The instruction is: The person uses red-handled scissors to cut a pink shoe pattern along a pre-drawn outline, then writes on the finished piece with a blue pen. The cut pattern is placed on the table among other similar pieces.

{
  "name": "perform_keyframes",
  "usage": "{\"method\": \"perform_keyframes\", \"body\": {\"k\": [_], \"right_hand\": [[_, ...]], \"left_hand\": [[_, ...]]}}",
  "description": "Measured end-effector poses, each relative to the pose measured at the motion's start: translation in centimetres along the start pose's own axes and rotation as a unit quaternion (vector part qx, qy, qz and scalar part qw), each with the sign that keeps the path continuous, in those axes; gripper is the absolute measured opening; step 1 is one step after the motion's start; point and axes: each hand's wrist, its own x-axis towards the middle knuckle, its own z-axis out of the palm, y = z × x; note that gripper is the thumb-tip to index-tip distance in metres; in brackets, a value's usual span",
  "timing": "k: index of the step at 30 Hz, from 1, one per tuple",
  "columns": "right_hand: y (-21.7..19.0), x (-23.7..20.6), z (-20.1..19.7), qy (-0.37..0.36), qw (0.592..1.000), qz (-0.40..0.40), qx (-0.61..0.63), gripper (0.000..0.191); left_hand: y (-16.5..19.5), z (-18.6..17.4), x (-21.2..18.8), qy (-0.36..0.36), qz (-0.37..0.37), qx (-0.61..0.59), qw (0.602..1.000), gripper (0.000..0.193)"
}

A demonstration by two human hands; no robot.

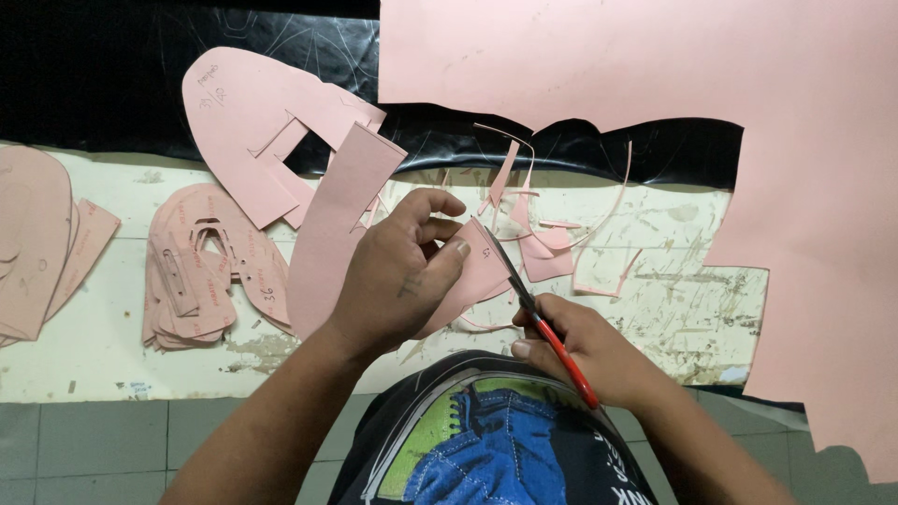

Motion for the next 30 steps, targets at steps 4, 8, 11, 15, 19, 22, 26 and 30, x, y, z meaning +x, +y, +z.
{"method": "perform_keyframes", "body": {"k": [4, 8, 11, 15, 19, 22, 26, 30], "right_hand": [[-0.02, 0.15, -0.16, 0.003, 1.000, -0.010, -0.024, 0.037], [0.05, 0.21, -0.22, 0.000, 1.000, -0.005, -0.011, 0.037], [0.07, 0.32, -0.21, 0.000, 1.000, 0.013, -0.002, 0.038], [0.09, 0.40, -0.22, -0.005, 1.000, 0.007, 0.029, 0.038], [0.29, 0.54, -0.22, -0.009, 1.000, 0.026, 0.007, 0.037], [0.53, 0.63, -0.12, -0.006, 1.000, 0.009, 0.013, 0.036], [0.72, 0.59, -0.01, -0.001, 1.000, -0.008, 0.027, 0.034], [0.76, 0.48, -0.04, 0.023, 1.000, 0.000, -0.006, 0.031]], "left_hand": [[0.00, 0.01, 0.21, 0.001, -0.010, -0.007, 1.000, 0.038], [-0.03, 0.04, 0.33, -0.001, -0.014, -0.007, 1.000, 0.038], [-0.09, 0.05, 0.49, -0.003, -0.019, -0.012, 1.000, 0.038], [-0.18, -0.02, 0.59, -0.008, -0.019, -0.036, 0.999, 0.037], [-0.32, -0.14, 0.59, -0.011, -0.023, -0.043, 0.999, 0.036], [-0.42, -0.20, 0.62, -0.014, -0.014, -0.035, 0.999, 0.035], [-0.48, -0.23, 0.57, -0.012, -0.016, -0.021, 1.000, 0.034], [-0.48, -0.06, 0.54, -0.012, -0.012, -0.029, 0.999, 0.035]]}}
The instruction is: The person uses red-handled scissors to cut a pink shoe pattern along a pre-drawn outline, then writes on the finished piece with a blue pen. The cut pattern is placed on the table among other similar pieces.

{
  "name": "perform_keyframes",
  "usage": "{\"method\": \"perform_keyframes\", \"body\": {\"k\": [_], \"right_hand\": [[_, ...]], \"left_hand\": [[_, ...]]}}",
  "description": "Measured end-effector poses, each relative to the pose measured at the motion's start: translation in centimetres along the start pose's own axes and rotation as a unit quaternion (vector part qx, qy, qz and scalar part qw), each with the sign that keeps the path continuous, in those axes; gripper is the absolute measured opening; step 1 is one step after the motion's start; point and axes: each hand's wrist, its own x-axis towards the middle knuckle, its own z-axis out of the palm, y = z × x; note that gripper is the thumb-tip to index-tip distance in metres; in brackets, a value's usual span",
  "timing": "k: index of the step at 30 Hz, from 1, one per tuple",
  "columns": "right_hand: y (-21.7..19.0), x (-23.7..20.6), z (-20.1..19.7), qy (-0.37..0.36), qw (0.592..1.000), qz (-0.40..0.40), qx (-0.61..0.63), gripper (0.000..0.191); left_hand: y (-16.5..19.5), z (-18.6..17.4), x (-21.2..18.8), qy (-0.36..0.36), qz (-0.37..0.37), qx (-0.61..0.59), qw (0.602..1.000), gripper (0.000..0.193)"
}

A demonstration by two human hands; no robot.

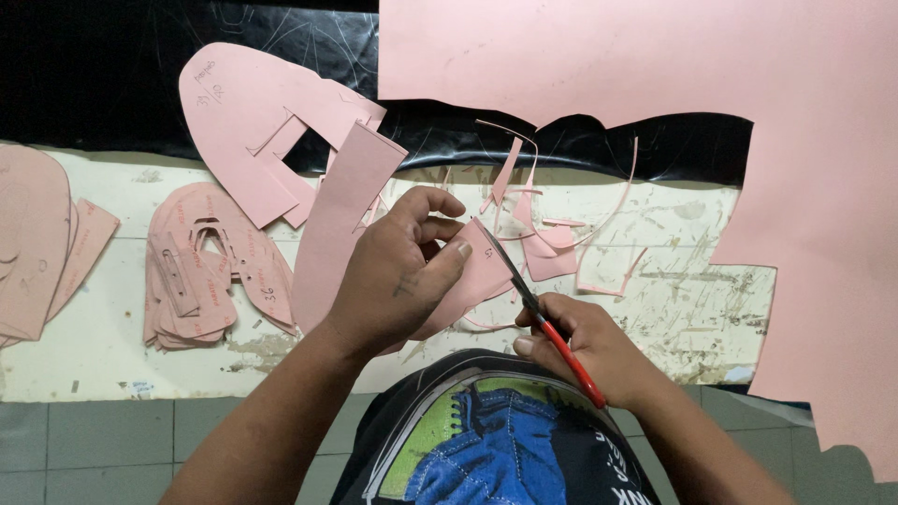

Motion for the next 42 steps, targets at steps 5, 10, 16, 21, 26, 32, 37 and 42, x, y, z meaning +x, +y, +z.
{"method": "perform_keyframes", "body": {"k": [5, 10, 16, 21, 26, 32, 37, 42], "right_hand": [[0.2, -0.2, 0.2, 0.012, 0.999, -0.003, 0.041, 0.028], [0.5, -0.1, 0.4, 0.025, 0.998, 0.022, 0.057, 0.026], [0.8, -0.2, 0.6, 0.044, 0.998, 0.026, 0.042, 0.027], [0.6, -0.1, 0.8, 0.057, 0.998, 0.039, -0.003, 0.029], [0.1, 0.0, 1.3, 0.059, 0.996, 0.060, 0.032, 0.027], [-0.1, 0.2, 1.2, 0.045, 0.997, 0.042, 0.035, 0.026], [0.1, 0.2, 1.3, 0.048, 0.998, 0.029, 0.030, 0.027], [0.2, 0.2, 1.3, 0.050, 0.998, 0.042, 0.009, 0.029]], "left_hand": [[0.0, 0.0, 0.0, -0.001, 0.007, 0.002, 1.000, 0.034], [0.0, -0.1, 0.0, -0.001, 0.013, 0.010, 1.000, 0.033], [0.2, -0.1, 0.1, -0.003, 0.017, 0.023, 1.000, 0.033], [0.3, -0.3, 0.2, -0.002, 0.024, 0.060, 0.998, 0.027], [0.4, -0.4, 0.0, -0.019, 0.026, 0.084, 0.996, 0.025], [0.1, 0.4, -0.4, -0.045, 0.023, 0.072, 0.996, 0.025], [-0.1, 0.4, -0.3, -0.048, 0.013, 0.071, 0.996, 0.025], [-0.2, 0.4, -0.5, -0.051, 0.015, 0.051, 0.997, 0.025]]}}
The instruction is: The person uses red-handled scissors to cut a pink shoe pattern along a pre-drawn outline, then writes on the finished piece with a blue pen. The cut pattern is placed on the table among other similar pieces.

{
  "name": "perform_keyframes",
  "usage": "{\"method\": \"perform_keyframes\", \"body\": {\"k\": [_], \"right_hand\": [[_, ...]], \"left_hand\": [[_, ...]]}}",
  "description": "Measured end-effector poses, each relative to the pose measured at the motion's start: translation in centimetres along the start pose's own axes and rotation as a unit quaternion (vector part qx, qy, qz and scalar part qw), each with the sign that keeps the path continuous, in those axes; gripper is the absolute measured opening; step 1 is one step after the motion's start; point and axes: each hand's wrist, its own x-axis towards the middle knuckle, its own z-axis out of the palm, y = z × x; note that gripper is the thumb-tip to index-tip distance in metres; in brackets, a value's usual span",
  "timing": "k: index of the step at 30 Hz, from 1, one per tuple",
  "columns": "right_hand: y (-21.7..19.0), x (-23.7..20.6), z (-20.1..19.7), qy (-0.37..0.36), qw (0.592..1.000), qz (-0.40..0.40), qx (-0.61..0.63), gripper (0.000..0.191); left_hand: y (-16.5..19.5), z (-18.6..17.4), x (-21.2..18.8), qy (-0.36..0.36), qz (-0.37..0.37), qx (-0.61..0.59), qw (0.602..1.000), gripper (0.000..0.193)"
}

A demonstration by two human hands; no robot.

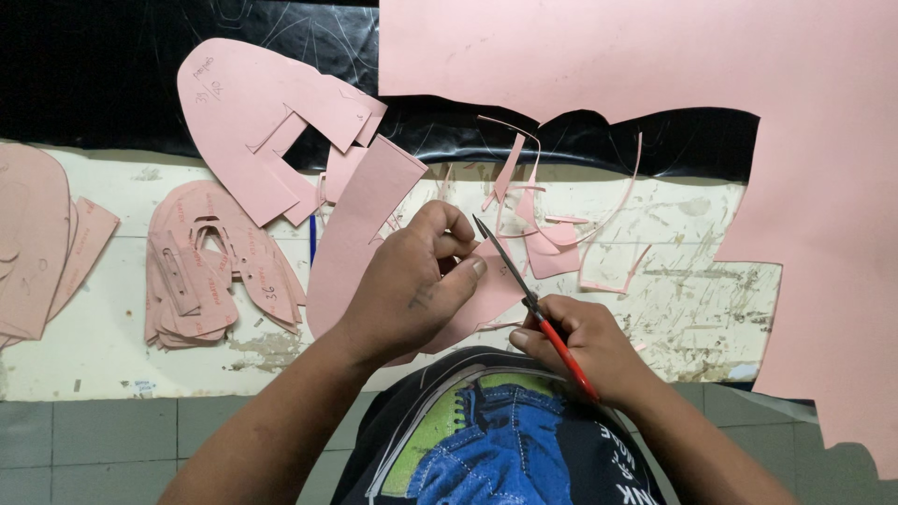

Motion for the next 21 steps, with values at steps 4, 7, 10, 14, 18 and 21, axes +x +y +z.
{"method": "perform_keyframes", "body": {"k": [4, 7, 10, 14, 18, 21], "right_hand": [[0.3, 0.0, 0.0, 0.002, 1.000, 0.000, 0.005, 0.030], [0.7, 0.1, 0.6, -0.002, 0.999, 0.029, 0.034, 0.029], [1.2, 0.1, 1.2, 0.009, 0.997, 0.034, 0.064, 0.031], [1.6, 0.3, 0.5, 0.010, 0.985, -0.018, 0.170, 0.022], [1.7, 0.2, -0.1, 0.019, 0.973, -0.020, 0.228, 0.025], [1.9, 0.0, 0.6, 0.054, 0.974, -0.063, 0.210, 0.028]], "left_hand": [[-0.2, 0.0, 0.0, 0.004, -0.014, -0.008, 1.000, 0.025], [-0.3, 0.1, 0.1, 0.003, -0.004, -0.020, 1.000, 0.026], [-0.7, 0.1, 0.2, 0.007, -0.008, 0.007, 1.000, 0.026], [-1.7, 0.4, 0.0, -0.003, 0.006, 0.032, 0.999, 0.028], [-2.4, 2.3, -0.2, -0.054, 0.048, 0.097, 0.993, 0.032], [-2.1, 2.7, -0.4, 0.032, 0.167, 0.181, 0.969, 0.031]]}}
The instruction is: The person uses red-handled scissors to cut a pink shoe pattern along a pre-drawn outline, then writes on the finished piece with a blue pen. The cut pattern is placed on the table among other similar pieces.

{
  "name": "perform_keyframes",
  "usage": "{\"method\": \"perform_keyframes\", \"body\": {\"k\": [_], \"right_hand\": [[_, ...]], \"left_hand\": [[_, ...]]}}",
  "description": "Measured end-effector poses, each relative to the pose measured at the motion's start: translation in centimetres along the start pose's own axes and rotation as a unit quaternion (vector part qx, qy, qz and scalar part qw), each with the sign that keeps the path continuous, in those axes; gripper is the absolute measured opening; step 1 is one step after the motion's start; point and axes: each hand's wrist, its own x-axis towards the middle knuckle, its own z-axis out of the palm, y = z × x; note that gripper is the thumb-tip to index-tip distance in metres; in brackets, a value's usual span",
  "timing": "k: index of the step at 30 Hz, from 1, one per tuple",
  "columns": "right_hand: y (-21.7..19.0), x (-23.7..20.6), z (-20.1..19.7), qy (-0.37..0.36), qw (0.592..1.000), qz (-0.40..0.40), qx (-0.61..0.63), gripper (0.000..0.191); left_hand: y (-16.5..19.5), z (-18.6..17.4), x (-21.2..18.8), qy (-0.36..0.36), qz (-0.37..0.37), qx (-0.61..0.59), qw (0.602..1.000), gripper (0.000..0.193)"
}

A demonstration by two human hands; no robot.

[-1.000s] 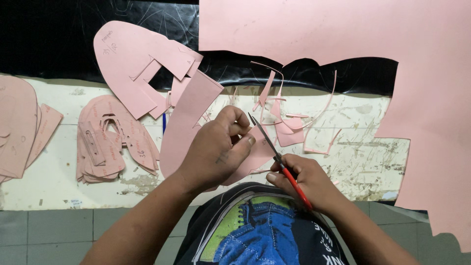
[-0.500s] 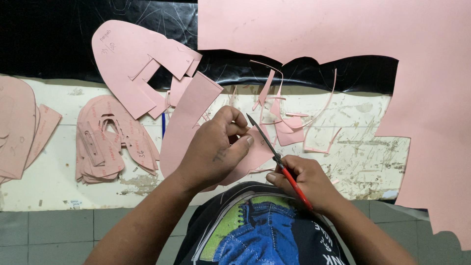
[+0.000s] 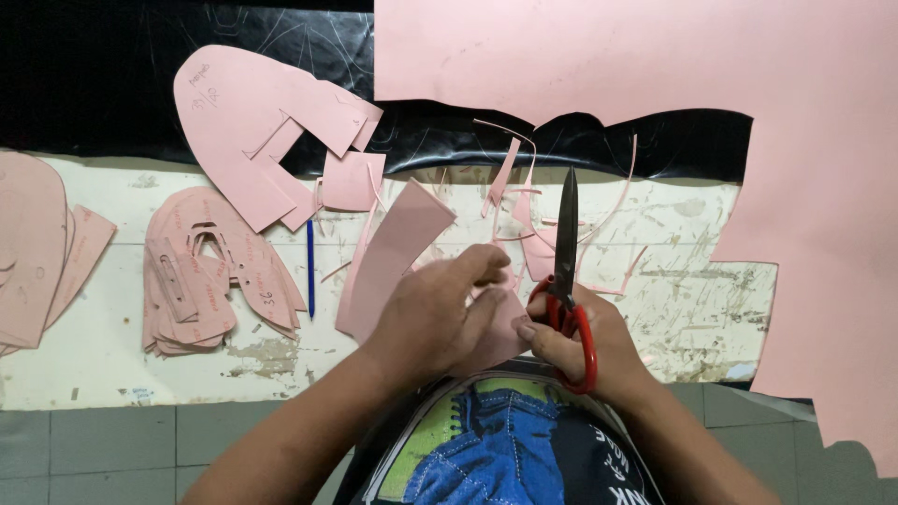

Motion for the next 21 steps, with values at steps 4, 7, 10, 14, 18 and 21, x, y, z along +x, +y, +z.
{"method": "perform_keyframes", "body": {"k": [4, 7, 10, 14, 18, 21], "right_hand": [[0.5, -0.8, -0.5, 0.017, 1.000, -0.019, -0.016, 0.024], [0.6, -0.9, -1.0, 0.012, 0.997, -0.036, -0.066, 0.023], [0.1, 0.1, -1.0, 0.031, 0.985, 0.007, -0.172, 0.027], [-1.3, -0.2, -1.1, 0.019, 0.977, -0.055, -0.207, 0.046], [-3.0, -0.8, -1.3, -0.107, 0.981, 0.035, -0.161, 0.046], [-4.0, -0.3, -1.1, -0.175, 0.962, 0.010, -0.209, 0.039]], "left_hand": [[-1.0, -3.2, 1.1, 0.316, 0.145, 0.374, 0.860, 0.042], [-1.9, -6.0, 1.7, 0.079, -0.092, -0.101, 0.987, 0.056], [-1.9, -6.9, 1.7, -0.022, -0.203, -0.229, 0.952, 0.029], [-1.9, -7.0, 1.4, -0.056, -0.210, -0.209, 0.953, 0.029], [-2.6, -6.2, 1.6, -0.130, -0.214, -0.322, 0.913, 0.030], [-3.4, -5.9, 1.8, -0.187, -0.196, -0.403, 0.874, 0.030]]}}
